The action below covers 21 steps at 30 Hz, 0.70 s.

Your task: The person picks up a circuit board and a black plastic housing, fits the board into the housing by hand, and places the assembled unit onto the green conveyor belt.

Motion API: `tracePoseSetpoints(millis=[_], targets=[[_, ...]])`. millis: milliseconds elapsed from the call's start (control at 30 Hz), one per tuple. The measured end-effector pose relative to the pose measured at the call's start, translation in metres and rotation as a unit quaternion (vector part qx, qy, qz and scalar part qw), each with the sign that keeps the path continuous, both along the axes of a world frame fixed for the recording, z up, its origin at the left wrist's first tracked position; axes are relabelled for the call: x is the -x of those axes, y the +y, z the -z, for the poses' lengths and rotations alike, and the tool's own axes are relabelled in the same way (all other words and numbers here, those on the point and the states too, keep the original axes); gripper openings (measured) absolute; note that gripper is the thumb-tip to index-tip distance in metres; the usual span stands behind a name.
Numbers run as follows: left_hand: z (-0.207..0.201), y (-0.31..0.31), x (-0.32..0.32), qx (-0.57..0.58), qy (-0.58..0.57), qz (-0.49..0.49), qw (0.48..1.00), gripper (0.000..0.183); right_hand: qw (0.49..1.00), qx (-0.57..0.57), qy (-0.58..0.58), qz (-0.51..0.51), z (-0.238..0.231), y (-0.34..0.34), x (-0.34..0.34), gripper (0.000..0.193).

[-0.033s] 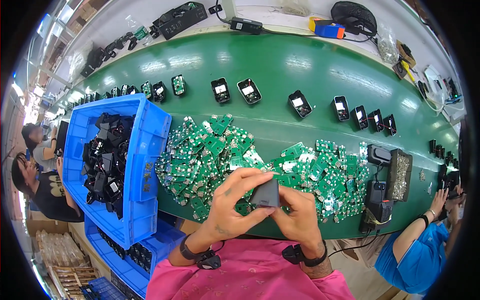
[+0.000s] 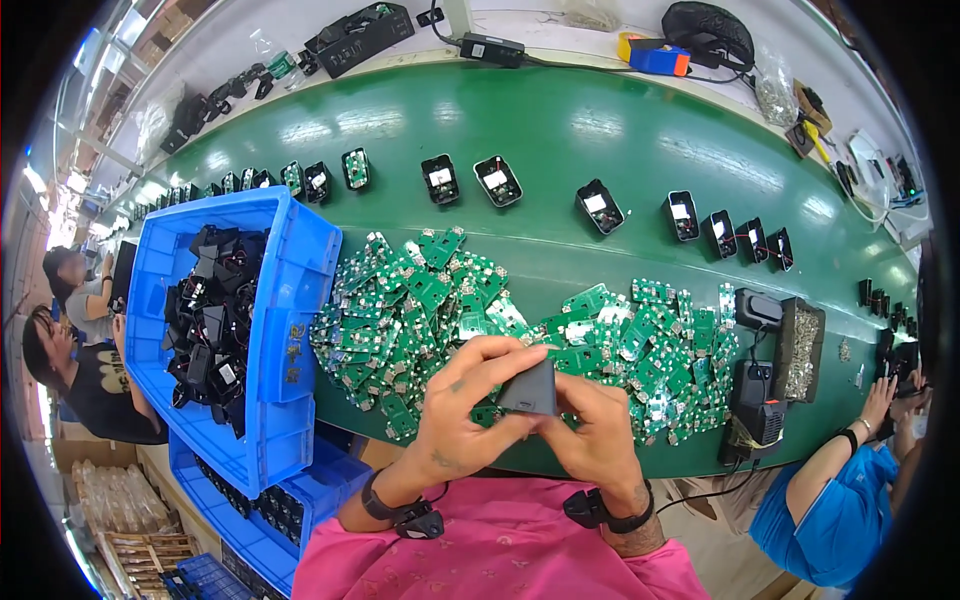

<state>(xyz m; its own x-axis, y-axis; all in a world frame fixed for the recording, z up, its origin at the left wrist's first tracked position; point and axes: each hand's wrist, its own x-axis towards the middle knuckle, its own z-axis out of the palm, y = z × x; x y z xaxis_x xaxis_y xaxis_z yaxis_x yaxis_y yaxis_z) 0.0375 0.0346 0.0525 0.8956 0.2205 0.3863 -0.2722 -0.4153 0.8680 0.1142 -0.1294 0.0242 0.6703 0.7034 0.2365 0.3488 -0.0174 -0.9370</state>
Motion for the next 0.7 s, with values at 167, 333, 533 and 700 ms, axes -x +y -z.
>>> tracePoseSetpoints(millis=[167,333,533,700], targets=[[0.008,-0.01,-0.002,-0.042,-0.059,-0.01,0.997,0.04,0.999,-0.007,0.029,0.012,-0.003,0.0,0.004,0.038],[0.01,-0.015,-0.001,-0.043,-0.066,-0.031,0.996,0.036,0.998,-0.005,-0.046,0.041,-0.006,0.002,0.006,0.037],[0.006,-0.013,-0.004,-0.025,-0.061,-0.028,0.997,0.039,0.996,0.004,-0.051,0.067,-0.003,0.003,0.01,0.037],[0.012,-0.005,-0.009,0.075,0.078,-0.054,0.993,0.039,0.992,0.017,0.1,0.071,-0.001,0.012,0.012,0.029]])
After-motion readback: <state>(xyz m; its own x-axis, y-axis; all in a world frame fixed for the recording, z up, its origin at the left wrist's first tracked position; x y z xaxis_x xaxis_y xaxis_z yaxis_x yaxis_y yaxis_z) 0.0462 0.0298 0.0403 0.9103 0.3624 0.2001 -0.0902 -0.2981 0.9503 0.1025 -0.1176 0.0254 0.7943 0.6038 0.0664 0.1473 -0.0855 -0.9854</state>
